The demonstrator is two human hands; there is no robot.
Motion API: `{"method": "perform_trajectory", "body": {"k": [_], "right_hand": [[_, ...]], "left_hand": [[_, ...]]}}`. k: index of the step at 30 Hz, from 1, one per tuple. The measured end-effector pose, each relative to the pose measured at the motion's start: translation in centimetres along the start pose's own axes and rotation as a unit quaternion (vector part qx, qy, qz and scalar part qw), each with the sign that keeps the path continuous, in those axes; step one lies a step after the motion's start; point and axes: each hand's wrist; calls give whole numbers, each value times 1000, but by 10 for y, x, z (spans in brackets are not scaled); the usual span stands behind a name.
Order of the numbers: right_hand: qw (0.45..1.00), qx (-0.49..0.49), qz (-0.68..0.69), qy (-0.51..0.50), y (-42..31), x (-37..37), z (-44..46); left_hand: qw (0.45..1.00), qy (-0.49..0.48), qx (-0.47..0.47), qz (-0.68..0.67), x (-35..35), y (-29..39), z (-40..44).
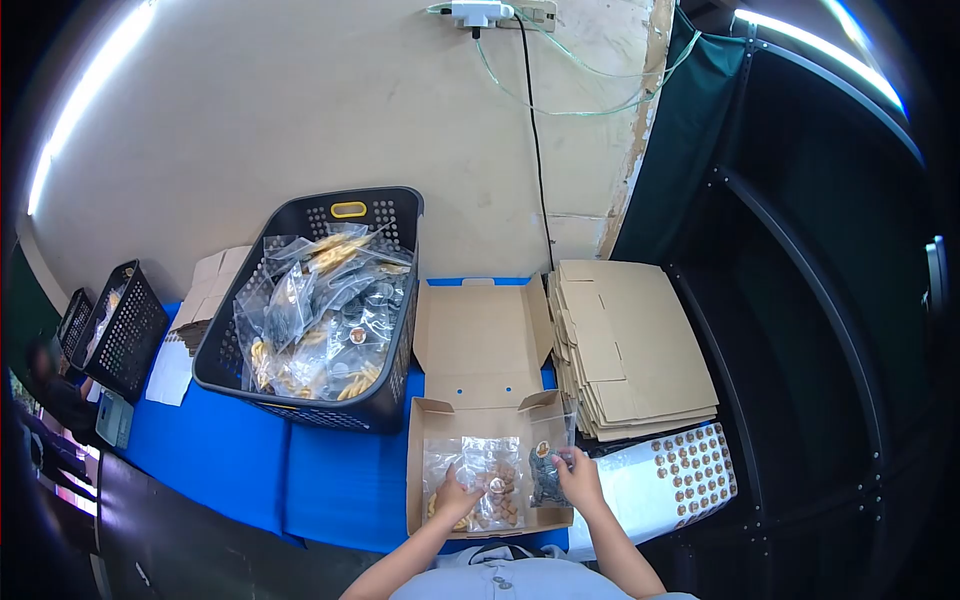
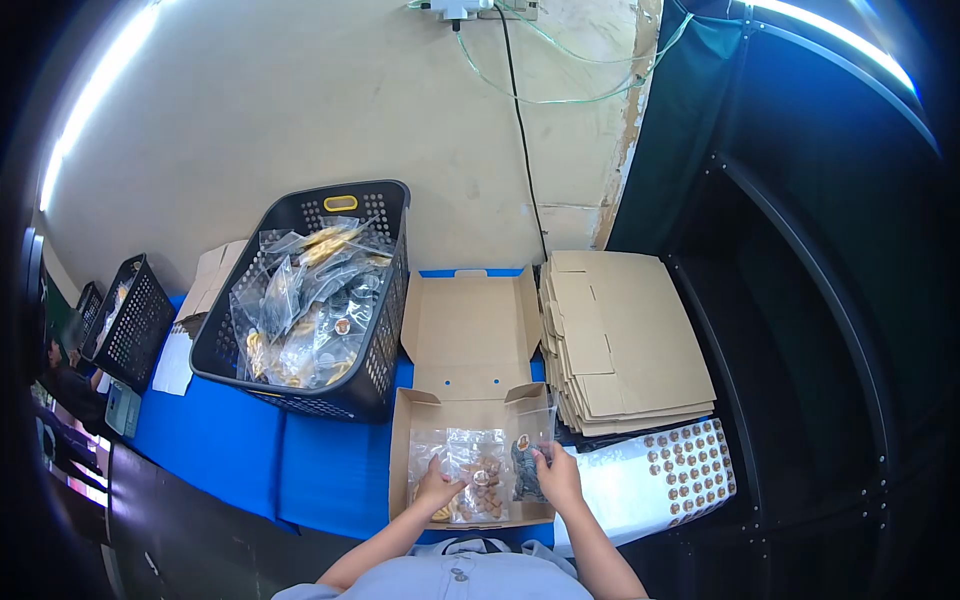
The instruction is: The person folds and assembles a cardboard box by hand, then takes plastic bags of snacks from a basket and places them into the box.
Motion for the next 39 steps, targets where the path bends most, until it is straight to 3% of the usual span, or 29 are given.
{"method": "perform_trajectory", "body": {"k": [3,6,8,9,11,13,15,17,18,19,21,23,25,26,28,29,31,32,35,39], "right_hand": [[1000,5,3,13,7,-8,-1],[999,-33,7,21,6,0,1],[999,-28,0,17,1,9,2],[1000,-23,-8,13,-1,13,3],[1000,-19,-14,8,0,14,1],[996,60,0,-71,5,7,0],[994,74,-6,-77,11,-12,-3],[995,-18,48,-91,7,-25,-7],[999,47,7,-15,6,-30,-10],[999,49,7,-17,6,-35,-12],[968,170,-171,65,6,-44,-14],[947,210,-234,62,-2,-41,-19],[949,234,-200,-67,13,-60,-23],[951,201,-195,-127,20,-69,-26],[943,195,-232,-141,24,-71,-30],[932,187,-268,-156,24,-71,-31],[943,167,-234,-166,31,-69,-27],[953,145,-200,-175,34,-69,-27],[963,107,-201,-146,31,-65,-26],[971,65,-158,-165,24,-69,-32]], "left_hand": [[995,-32,24,-86,-2,-4,9],[994,-77,-41,-72,-1,-4,21],[982,16,-112,-151,5,7,18],[982,13,-112,-151,9,12,20],[946,22,-57,-317,27,16,26],[939,26,-77,-334,47,11,34],[931,32,-98,-351,61,17,36],[887,15,13,-460,76,33,26],[900,-1,-13,-435,80,30,28],[900,2,-13,-435,81,27,27],[898,-41,24,-438,81,25,21],[871,-68,47,-485,72,22,16],[840,-94,69,-530,60,14,10],[825,-130,102,-541,51,6,10],[792,-174,143,-567,26,-42,25],[792,-174,142,-567,24,-41,22],[890,-142,183,-392,20,-42,12],[914,-144,159,-345,18,-49,14],[919,-188,119,-324,26,-41,10],[952,-168,55,-248,22,-40,4]]}}
Point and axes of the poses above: each hand's wrist, its own z-axis towards the middle knuckle, its own x-axis out of the back of the hand, y = z × x, and after that the axes turned 15 degrees about -z, right-handed
